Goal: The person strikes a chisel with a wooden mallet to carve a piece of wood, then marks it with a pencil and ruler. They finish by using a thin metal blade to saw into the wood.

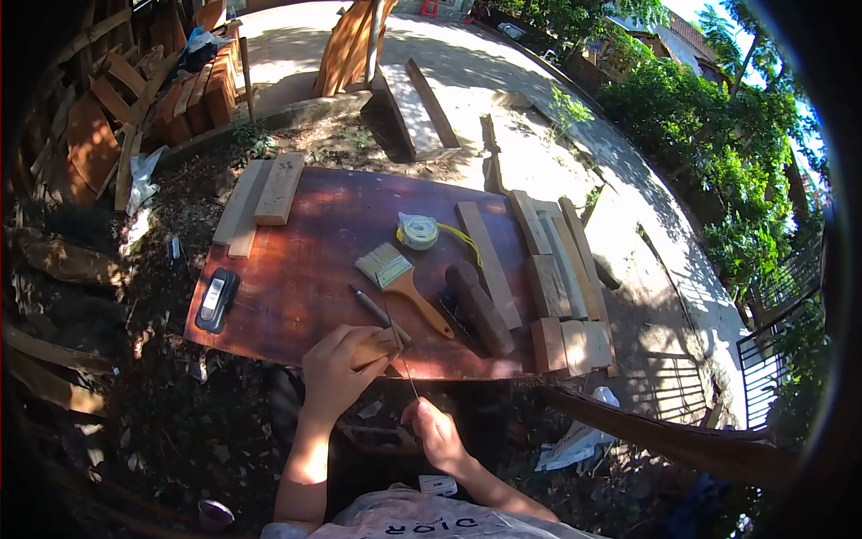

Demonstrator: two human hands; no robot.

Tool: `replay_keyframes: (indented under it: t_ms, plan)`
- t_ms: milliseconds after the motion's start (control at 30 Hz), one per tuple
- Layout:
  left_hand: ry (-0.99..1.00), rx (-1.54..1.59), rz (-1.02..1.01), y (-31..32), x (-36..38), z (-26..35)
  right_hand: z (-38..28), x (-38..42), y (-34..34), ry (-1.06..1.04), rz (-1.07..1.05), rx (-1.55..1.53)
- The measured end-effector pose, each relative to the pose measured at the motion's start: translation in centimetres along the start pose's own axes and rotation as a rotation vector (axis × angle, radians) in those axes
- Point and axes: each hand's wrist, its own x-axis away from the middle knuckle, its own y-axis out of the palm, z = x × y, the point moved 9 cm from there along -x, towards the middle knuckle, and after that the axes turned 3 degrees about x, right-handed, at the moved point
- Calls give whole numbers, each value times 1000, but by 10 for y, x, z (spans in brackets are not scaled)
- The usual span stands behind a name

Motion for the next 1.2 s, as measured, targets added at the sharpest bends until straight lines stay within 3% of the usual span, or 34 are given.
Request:
replay_keyframes:
  t_ms: [100, 200, 600, 1033, 1200]
  plan:
    - [-21, -17, 32, 0, 0, -1, 21, 4, 4, 94, -66, -91]
    - [-1, -5, 8, 1, -2, 1, 36, 15, 10, 264, -210, -415]
    - [-58, -4, -31, 2, -1, -3, 2, 1, -8, 40, -67, -6]
    - [9, -2, -29, -1, 0, -5, -12, -12, -3, -34, -35, -40]
    - [40, -4, -11, 0, 1, -6, 19, 5, -2, 13, -37, -78]
